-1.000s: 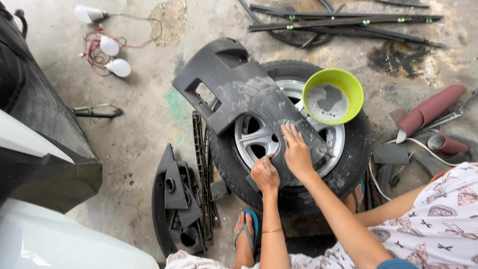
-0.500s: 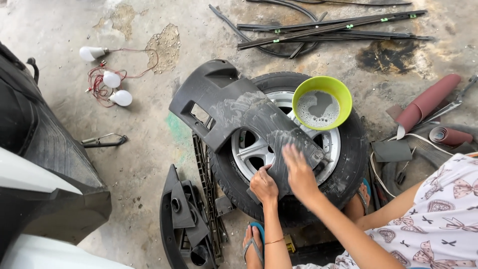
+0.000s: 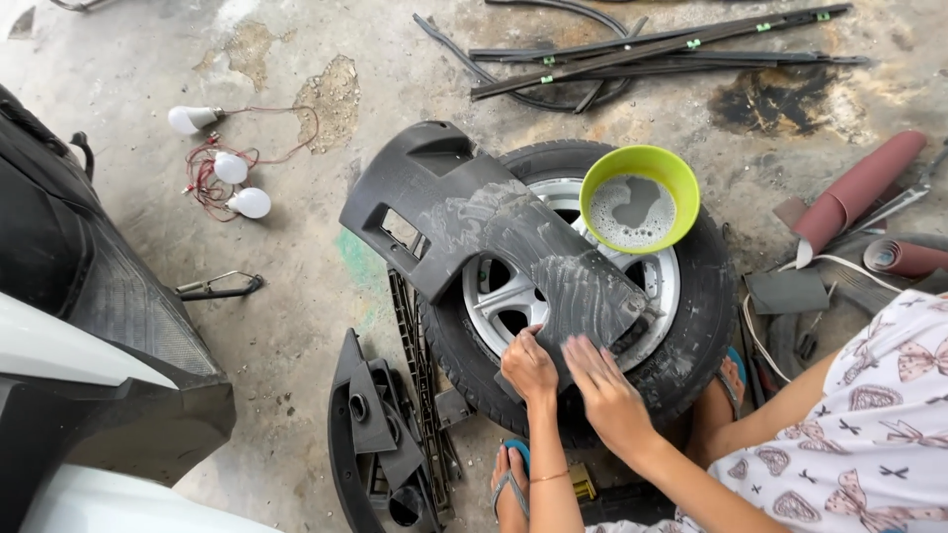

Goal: The person sands a black plastic car part resting on a tire using a sanding block. They repeatedly dip the sanding block into a green bowl of soapy water and continue sanding the surface of the part.

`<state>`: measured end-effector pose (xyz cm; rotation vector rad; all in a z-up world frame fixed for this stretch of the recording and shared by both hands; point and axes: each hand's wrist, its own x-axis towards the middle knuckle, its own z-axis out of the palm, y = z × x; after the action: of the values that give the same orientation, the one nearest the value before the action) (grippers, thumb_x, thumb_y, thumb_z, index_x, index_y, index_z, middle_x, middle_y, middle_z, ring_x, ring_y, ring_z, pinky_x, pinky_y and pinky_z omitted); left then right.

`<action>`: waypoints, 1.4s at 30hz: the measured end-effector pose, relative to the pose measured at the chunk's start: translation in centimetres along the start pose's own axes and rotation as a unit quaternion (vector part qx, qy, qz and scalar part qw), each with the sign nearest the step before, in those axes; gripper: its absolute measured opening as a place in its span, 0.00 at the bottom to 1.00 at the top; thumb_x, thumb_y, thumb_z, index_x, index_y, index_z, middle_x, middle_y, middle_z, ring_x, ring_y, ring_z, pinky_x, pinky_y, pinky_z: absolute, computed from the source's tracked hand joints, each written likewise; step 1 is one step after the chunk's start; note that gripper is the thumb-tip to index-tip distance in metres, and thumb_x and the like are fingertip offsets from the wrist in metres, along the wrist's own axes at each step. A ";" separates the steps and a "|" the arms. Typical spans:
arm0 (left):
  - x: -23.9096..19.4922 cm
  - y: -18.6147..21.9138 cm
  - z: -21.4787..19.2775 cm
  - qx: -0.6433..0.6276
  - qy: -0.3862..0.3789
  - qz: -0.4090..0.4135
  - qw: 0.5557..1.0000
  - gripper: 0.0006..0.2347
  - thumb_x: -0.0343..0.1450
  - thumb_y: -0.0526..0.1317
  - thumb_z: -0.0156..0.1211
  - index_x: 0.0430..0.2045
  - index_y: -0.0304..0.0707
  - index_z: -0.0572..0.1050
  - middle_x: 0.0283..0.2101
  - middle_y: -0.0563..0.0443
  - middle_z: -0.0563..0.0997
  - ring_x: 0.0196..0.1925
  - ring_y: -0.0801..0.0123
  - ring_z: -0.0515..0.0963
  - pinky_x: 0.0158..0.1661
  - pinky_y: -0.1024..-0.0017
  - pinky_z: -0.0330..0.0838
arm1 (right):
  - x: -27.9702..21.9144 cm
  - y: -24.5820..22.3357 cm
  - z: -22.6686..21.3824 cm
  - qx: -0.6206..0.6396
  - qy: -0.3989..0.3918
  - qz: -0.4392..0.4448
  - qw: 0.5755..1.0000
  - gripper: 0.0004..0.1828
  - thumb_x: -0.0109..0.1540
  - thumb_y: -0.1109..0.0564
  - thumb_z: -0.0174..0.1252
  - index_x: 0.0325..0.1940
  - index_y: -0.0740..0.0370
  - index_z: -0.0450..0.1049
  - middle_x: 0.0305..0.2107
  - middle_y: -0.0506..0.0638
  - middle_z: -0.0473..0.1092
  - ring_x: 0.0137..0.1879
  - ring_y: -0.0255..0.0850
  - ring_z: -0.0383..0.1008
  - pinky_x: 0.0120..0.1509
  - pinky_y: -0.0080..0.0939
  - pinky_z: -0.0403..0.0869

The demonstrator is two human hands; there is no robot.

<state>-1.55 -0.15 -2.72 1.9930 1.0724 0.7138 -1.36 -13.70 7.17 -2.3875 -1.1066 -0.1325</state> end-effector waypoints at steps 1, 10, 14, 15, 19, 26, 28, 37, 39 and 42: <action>0.2 0.1 0.0 0.000 0.003 0.002 1.000 0.20 0.77 0.43 0.36 0.30 0.52 0.84 0.27 0.44 0.84 0.34 0.48 0.84 0.46 0.58 0.74 | 0.2 1.5 0.7 0.001 0.003 -0.003 1.000 0.28 0.63 0.72 0.44 0.66 0.61 0.69 0.65 0.46 0.68 0.72 0.39 0.63 0.82 0.45 0.53; 0.7 0.6 0.3 0.031 0.000 -0.022 0.999 0.21 0.79 0.46 0.39 0.25 0.53 0.85 0.24 0.46 0.84 0.32 0.52 0.85 0.43 0.60 0.75 | 2.3 3.4 1.8 0.004 0.060 0.071 0.996 0.26 0.68 0.64 0.45 0.72 0.64 0.63 0.68 0.65 0.61 0.75 0.57 0.57 0.74 0.60 0.60; 0.8 0.9 0.3 0.042 0.009 -0.022 0.999 0.20 0.79 0.46 0.42 0.24 0.50 0.84 0.24 0.46 0.84 0.31 0.52 0.85 0.42 0.61 0.76 | -0.1 3.5 2.8 -0.004 0.034 0.028 0.999 0.30 0.66 0.64 0.47 0.74 0.55 0.61 0.70 0.54 0.60 0.76 0.48 0.55 0.74 0.54 0.59; 0.2 0.9 0.2 0.052 0.008 -0.011 0.999 0.19 0.79 0.46 0.43 0.24 0.50 0.84 0.24 0.46 0.84 0.31 0.53 0.85 0.41 0.61 0.76 | 0.1 3.8 2.8 0.023 0.051 0.042 0.998 0.32 0.65 0.68 0.47 0.75 0.54 0.62 0.70 0.53 0.60 0.76 0.48 0.55 0.74 0.56 0.59; 0.8 2.0 -0.3 0.093 0.006 0.003 0.996 0.20 0.80 0.47 0.45 0.21 0.44 0.82 0.22 0.45 0.82 0.28 0.53 0.84 0.39 0.61 0.77 | 3.8 6.2 3.8 0.141 0.004 0.158 0.977 0.28 0.68 0.65 0.41 0.74 0.57 0.60 0.73 0.56 0.55 0.79 0.49 0.47 0.80 0.64 0.40; 2.3 3.1 -0.4 0.144 -0.129 0.003 0.981 0.29 0.74 0.64 0.46 0.15 0.39 0.77 0.21 0.37 0.81 0.30 0.44 0.83 0.36 0.51 0.73 | 1.1 3.6 1.6 0.143 -0.008 0.104 0.984 0.33 0.66 0.68 0.43 0.76 0.59 0.53 0.74 0.57 0.49 0.81 0.51 0.41 0.80 0.63 0.40; 2.8 4.3 -1.8 0.163 -0.161 -0.009 0.973 0.31 0.74 0.67 0.43 0.11 0.38 0.71 0.20 0.39 0.79 0.29 0.45 0.80 0.36 0.52 0.69 | 0.4 3.2 1.7 0.169 -0.043 0.072 0.982 0.33 0.68 0.66 0.40 0.78 0.55 0.46 0.76 0.50 0.43 0.82 0.45 0.35 0.83 0.55 0.36; 1.4 6.9 -2.8 0.218 -0.197 0.025 0.955 0.36 0.64 0.77 0.50 0.27 0.35 0.80 0.27 0.36 0.83 0.35 0.43 0.82 0.36 0.53 0.73 | 2.2 5.0 1.6 0.286 0.056 0.139 0.946 0.28 0.70 0.62 0.42 0.75 0.56 0.55 0.74 0.52 0.51 0.83 0.47 0.38 0.74 0.53 0.66; 0.6 7.3 -2.6 0.230 -0.174 0.019 0.958 0.38 0.64 0.77 0.49 0.37 0.35 0.82 0.31 0.33 0.84 0.38 0.39 0.83 0.40 0.50 0.75 | 1.8 5.4 1.6 0.266 0.088 0.117 0.953 0.27 0.69 0.64 0.43 0.74 0.59 0.58 0.72 0.52 0.56 0.82 0.47 0.43 0.78 0.52 0.59; -0.9 7.4 -2.1 0.220 -0.121 0.019 0.968 0.37 0.65 0.78 0.49 0.16 0.35 0.73 0.18 0.40 0.78 0.23 0.47 0.80 0.28 0.55 0.72 | 1.7 6.0 1.4 0.267 0.102 0.097 0.954 0.30 0.67 0.70 0.42 0.74 0.61 0.56 0.72 0.54 0.56 0.82 0.48 0.42 0.79 0.52 0.58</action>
<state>-0.32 -2.93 4.44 2.4065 1.1160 0.2483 4.02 -15.11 4.06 -1.9282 -0.6969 -0.0070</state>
